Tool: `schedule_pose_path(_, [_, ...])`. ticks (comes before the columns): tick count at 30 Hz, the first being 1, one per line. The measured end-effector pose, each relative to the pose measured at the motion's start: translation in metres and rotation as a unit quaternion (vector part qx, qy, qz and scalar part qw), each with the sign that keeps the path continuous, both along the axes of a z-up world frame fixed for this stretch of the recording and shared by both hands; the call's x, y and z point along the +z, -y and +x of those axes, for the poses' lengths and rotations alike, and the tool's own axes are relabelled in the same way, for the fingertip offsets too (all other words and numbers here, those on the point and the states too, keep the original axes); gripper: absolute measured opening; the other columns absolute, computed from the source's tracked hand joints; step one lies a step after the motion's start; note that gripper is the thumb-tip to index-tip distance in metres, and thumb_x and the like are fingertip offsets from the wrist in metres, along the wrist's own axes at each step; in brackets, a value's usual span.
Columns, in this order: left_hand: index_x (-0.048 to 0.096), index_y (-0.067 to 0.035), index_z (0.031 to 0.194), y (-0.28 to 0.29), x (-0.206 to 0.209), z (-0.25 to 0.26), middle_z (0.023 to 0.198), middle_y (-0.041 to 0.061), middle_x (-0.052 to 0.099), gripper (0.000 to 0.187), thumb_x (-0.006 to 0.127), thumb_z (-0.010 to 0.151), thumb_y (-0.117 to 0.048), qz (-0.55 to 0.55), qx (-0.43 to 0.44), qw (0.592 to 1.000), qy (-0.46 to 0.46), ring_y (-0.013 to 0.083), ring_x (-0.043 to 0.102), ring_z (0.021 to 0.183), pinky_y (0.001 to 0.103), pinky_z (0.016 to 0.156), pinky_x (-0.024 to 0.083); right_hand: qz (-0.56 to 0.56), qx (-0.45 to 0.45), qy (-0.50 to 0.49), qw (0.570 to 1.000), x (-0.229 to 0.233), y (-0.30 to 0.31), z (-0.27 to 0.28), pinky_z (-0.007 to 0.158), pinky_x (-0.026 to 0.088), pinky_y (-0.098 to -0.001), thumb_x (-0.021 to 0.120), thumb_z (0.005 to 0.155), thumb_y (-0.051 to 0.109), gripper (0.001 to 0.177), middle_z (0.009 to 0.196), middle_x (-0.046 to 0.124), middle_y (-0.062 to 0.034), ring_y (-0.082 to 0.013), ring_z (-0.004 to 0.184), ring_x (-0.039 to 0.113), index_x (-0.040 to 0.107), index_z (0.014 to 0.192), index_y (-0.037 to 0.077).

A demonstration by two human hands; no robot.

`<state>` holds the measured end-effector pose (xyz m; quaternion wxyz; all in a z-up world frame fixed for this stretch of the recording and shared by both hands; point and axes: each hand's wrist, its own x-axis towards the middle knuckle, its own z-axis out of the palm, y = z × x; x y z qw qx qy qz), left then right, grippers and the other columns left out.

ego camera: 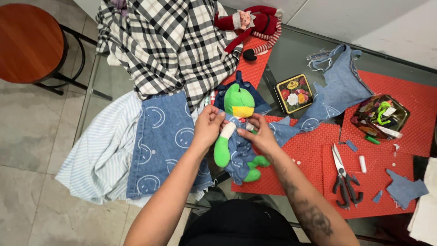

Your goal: The person uses scissors to cut a piece of blue patterned fabric on a red mat. They repeatedly trim the fabric, occasionally lifting and repositioning it, and briefly place a cut piece onto a green frog plush toy before continuing to cut more fabric.

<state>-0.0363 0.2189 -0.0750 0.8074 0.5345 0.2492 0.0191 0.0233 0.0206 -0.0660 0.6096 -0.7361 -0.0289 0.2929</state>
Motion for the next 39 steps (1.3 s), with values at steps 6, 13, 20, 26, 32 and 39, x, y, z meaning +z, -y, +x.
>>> schedule_pose_path(6, [0.055, -0.003, 0.1, -0.004, -0.015, -0.006, 0.081, 0.011, 0.073, 0.009, 0.06, 0.102, -0.01, -0.039, 0.011, 0.998, 0.045, 0.0134, 0.067, 0.067, 0.026, 0.062, 0.053, -0.076, 0.04, -0.119, 0.989, 0.02, -0.004, 0.022, 0.098, 0.054, -0.0336, 0.091, 0.069, 0.016, 0.085, 0.124, 0.067, -0.0158, -0.0226, 0.113, 0.067, 0.048, 0.139, -0.001])
schedule_pose_path(13, [0.055, -0.004, 0.1, -0.001, -0.025, -0.023, 0.082, 0.012, 0.073, 0.009, 0.06, 0.103, -0.011, -0.046, 0.022, 0.996, 0.066, 0.0125, 0.064, 0.067, 0.026, 0.063, 0.053, -0.003, 0.06, -0.19, 0.98, 0.029, -0.007, 0.008, 0.095, 0.053, -0.0303, 0.085, 0.075, 0.008, 0.071, 0.117, 0.073, -0.0137, -0.0197, 0.107, 0.07, 0.055, 0.138, -0.003])
schedule_pose_path(20, [0.056, -0.004, 0.102, 0.01, 0.0, -0.034, 0.08, 0.008, 0.071, 0.009, 0.062, 0.103, -0.01, -0.048, 0.021, 0.993, 0.103, 0.0112, 0.063, 0.068, 0.026, 0.064, 0.051, 0.088, 0.069, -0.224, 0.968, 0.021, 0.004, 0.002, 0.102, 0.054, -0.0322, 0.084, 0.072, -0.002, 0.063, 0.122, 0.069, -0.0123, -0.0195, 0.11, 0.069, 0.061, 0.13, -0.003])
schedule_pose_path(26, [0.06, -0.005, 0.103, 0.03, 0.054, -0.061, 0.083, 0.004, 0.068, 0.01, 0.065, 0.101, -0.013, 0.088, -0.038, 0.983, 0.156, 0.0095, 0.064, 0.076, 0.025, 0.068, 0.053, 0.105, 0.018, -0.081, 0.991, 0.002, 0.046, -0.033, 0.096, 0.057, -0.0415, 0.087, 0.063, -0.003, 0.072, 0.124, 0.066, -0.0073, -0.0223, 0.114, 0.064, 0.06, 0.13, 0.001])
schedule_pose_path(32, [0.065, -0.003, 0.096, 0.038, 0.098, -0.091, 0.095, 0.009, 0.069, 0.015, 0.073, 0.094, -0.016, 0.274, -0.017, 0.939, 0.208, 0.0176, 0.068, 0.091, 0.032, 0.082, 0.054, 0.094, 0.052, 0.218, 0.97, 0.005, 0.066, -0.061, 0.105, 0.049, -0.032, 0.095, 0.068, 0.014, 0.097, 0.129, 0.055, -0.0034, -0.0168, 0.117, 0.057, 0.039, 0.147, 0.007])
schedule_pose_path(39, [0.064, -0.004, 0.095, 0.035, 0.094, -0.093, 0.125, 0.012, 0.07, 0.02, 0.072, 0.094, -0.022, 0.194, -0.02, 0.974, 0.12, 0.0231, 0.066, 0.118, 0.036, 0.102, 0.048, 0.004, 0.105, 0.277, 0.955, 0.029, 0.058, -0.068, 0.098, 0.051, -0.0327, 0.094, 0.064, 0.009, 0.085, 0.124, 0.055, -0.0055, -0.0171, 0.113, 0.056, 0.049, 0.136, 0.005])
